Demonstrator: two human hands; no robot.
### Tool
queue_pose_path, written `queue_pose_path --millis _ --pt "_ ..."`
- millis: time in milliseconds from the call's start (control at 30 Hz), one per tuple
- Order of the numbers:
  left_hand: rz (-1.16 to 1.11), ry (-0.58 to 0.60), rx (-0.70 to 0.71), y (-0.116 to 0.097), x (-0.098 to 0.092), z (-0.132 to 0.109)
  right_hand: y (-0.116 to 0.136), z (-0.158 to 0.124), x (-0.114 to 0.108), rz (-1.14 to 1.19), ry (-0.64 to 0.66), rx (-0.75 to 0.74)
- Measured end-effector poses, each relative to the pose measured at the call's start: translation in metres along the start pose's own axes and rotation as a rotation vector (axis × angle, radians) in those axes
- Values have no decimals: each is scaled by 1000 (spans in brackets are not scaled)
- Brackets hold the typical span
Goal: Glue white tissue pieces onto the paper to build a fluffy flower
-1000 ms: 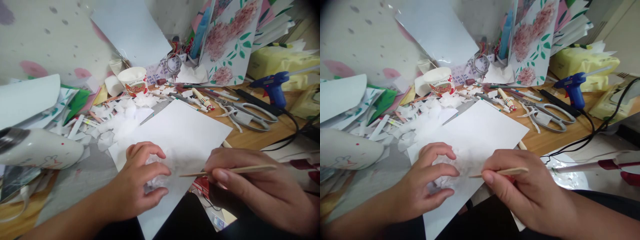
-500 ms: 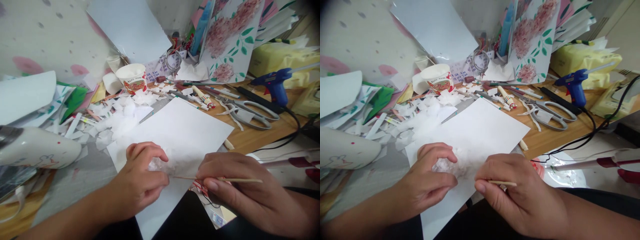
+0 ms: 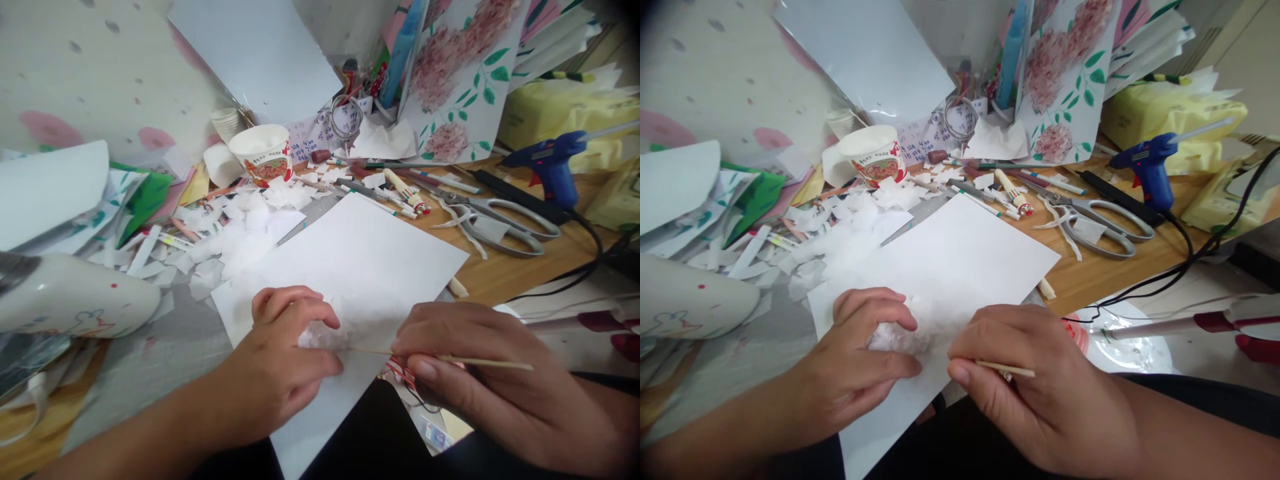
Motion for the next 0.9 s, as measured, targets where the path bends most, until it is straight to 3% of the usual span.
queue_pose_path --millis 400,533,633,700,800,900 --pt "-19 24 -2 2 -1 1 -1 -3 8 123 64 -21" --pt "-192 2 -54 7 -12 -1 -2 -2 -2 130 -26 56" --pt "-360 -191 -90 19 -27 -7 -10 -1 -16 122 -161 141" --pt "-372 -379 -155 32 -35 -12 -16 -2 -24 49 -181 73" --pt "-217 -623 -312 52 -43 -21 -22 -3 -23 -225 28 -136" --pt "20 -729 -498 73 -53 -33 -28 -3 -11 -517 182 -178"
Point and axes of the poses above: each hand's wrist, its own z-axis towards the middle knuckle, its own x-axis out of the palm, y = z × x, the point moved 2 cm from there along z, towards the middle knuckle, and after that the axes turned 8 degrees about x, right-handed, at the moved point
